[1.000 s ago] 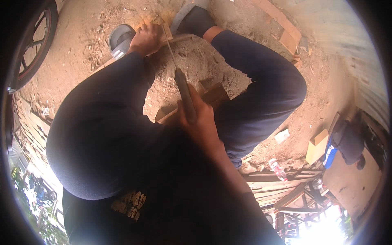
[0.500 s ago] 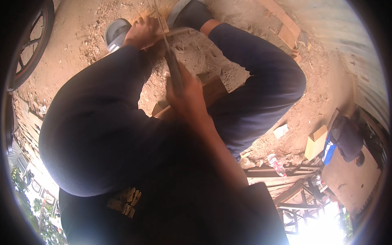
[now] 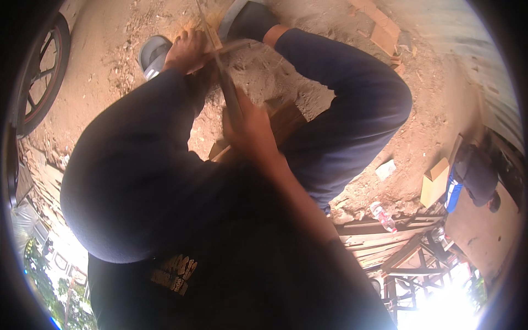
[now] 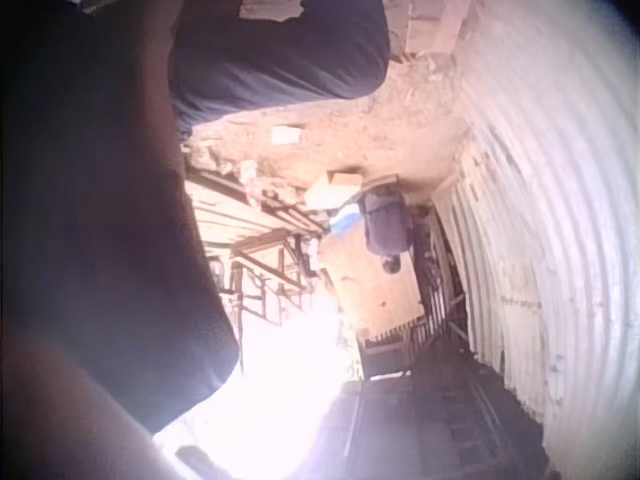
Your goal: The person sits on the ground and uses a hand saw to cut a small piece of wood held between their feet. They maintain a steady sawing motion throughout the clip, producing sawdust as they work.
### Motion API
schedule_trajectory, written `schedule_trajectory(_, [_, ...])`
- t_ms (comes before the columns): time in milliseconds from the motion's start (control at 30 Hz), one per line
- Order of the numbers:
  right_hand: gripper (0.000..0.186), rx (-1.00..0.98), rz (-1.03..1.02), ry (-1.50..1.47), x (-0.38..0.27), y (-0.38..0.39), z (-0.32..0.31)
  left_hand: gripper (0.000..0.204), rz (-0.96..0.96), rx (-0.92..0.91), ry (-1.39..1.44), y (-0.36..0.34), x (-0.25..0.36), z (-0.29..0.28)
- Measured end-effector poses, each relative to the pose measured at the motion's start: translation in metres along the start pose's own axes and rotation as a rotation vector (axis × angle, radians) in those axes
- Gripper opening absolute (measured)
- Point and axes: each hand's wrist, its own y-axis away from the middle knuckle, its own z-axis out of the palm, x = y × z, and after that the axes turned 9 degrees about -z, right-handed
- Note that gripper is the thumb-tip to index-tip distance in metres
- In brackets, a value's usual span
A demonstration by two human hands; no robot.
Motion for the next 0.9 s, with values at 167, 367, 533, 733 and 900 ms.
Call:
schedule_trajectory(167, [0.039, 0.108, -0.041, -0.04, 0.003, 0.01, -0.001, 0.073, -0.009, -0.084, -0.06, -0.001, 0.009, 0.003])
schedule_trajectory(367, [0.037, 0.108, 0.1, -0.088, 0.0, 0.005, 0.01, 0.08, -0.022, -0.12, -0.051, -0.006, 0.004, 0.002])
schedule_trajectory(533, [0.036, 0.11, 0.147, -0.099, -0.003, 0.015, 0.005, 0.08, -0.06, -0.16, -0.067, -0.01, 0.011, -0.012])
schedule_trajectory(733, [0.035, 0.096, 0.106, -0.042, 0.005, 0.008, 0.005, 0.075, -0.017, -0.058, -0.097, -0.005, 0.002, 0.004])
schedule_trajectory(900, [0.04, 0.029, 0.183, -0.11, 0.006, 0.005, -0.002, 0.075, -0.026, -0.098, -0.086, -0.003, 0.003, 0.004])
